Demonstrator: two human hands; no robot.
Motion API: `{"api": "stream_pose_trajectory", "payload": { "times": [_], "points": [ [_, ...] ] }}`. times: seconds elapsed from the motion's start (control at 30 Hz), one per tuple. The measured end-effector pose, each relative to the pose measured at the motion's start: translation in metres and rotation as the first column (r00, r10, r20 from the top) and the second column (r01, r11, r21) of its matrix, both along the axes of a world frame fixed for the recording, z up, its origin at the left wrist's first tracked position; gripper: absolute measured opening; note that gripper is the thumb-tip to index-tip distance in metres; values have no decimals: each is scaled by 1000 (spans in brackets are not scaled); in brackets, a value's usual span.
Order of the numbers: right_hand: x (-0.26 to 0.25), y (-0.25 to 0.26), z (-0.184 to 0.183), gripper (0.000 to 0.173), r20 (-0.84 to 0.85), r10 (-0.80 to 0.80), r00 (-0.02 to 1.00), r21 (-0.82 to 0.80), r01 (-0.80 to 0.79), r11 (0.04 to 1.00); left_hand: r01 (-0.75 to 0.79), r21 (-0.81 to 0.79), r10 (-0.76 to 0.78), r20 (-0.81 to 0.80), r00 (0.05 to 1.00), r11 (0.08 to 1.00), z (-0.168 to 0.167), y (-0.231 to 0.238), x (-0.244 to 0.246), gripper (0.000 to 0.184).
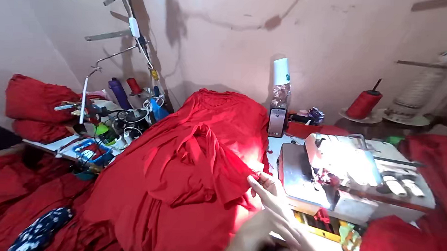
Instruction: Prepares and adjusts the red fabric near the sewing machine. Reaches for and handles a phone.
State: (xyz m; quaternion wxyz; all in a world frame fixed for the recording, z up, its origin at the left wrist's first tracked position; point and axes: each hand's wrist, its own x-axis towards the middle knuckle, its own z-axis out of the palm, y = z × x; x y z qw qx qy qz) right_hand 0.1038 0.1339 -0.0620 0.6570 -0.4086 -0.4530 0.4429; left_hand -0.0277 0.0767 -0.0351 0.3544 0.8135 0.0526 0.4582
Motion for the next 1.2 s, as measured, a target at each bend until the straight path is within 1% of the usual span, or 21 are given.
{"api": "stream_pose_trajectory", "payload": {
  "times": [0.03,0.07,0.1,0.13,0.17,0.2,0.23,0.3,0.33,0.37,0.43,0.6,0.67,0.73,0.8,0.87,0.93,1.03,1.13,1.2],
  "points": [
    [1,1,2,9,1,12,1000,20,-12,1000,-281,117,288,-46,957,953,-8,25,-13,20],
    [0,5,-1,10,0,10,1000,60,-10,998,-507,211,531,-76,844,836,-12,41,-23,23],
    [-1,8,-5,10,11,15,1000,106,-16,994,-654,280,695,-77,715,703,-14,52,-27,29],
    [-1,11,-7,11,18,18,1000,145,-20,989,-738,341,797,-62,601,583,-16,60,-28,34],
    [-2,12,-7,12,32,12,999,168,-17,986,-775,387,850,-45,525,499,-18,67,-27,38],
    [-2,13,-8,14,48,4,999,179,-13,984,-784,407,867,-41,497,468,-20,72,-26,37],
    [-1,13,-7,17,67,-7,998,176,-5,984,-779,395,858,-50,511,487,-22,75,-26,30],
    [0,14,-7,22,99,-35,994,177,17,984,-750,342,813,-79,577,566,-24,79,-27,15],
    [2,14,-6,23,111,-52,993,180,31,983,-732,312,786,-92,611,606,-24,79,-28,13],
    [3,13,-6,23,117,-64,991,187,42,981,-715,283,762,-103,640,639,-23,78,-29,13],
    [4,12,-3,21,155,-94,983,200,62,978,-695,245,731,-107,674,676,-21,76,-32,17],
    [4,11,-3,21,204,-129,970,243,77,967,-702,209,721,-23,693,681,-15,69,-33,16],
    [3,10,-4,22,218,-131,967,243,76,967,-724,238,751,-37,660,648,-15,64,-30,24],
    [1,9,-4,23,243,-139,960,262,73,962,-763,294,804,-33,594,575,-18,63,-22,33],
    [0,8,-5,24,255,-153,955,320,66,945,-793,327,835,20,549,514,-21,64,-14,26],
    [0,9,-5,26,275,-194,942,388,76,919,-808,349,845,75,530,476,-20,66,-10,19],
    [1,9,-5,28,302,-250,920,444,96,891,-816,381,857,105,505,434,-20,66,-9,18],
    [3,9,-6,29,336,-281,899,472,98,876,-820,450,894,97,438,353,-21,68,-8,18],
    [3,10,-7,29,335,-290,896,491,96,866,-810,472,905,55,422,349,-25,68,-6,23],
    [2,9,-6,29,349,-295,889,490,95,866,-822,454,905,72,419,344,-27,67,-5,28]
  ]
}}
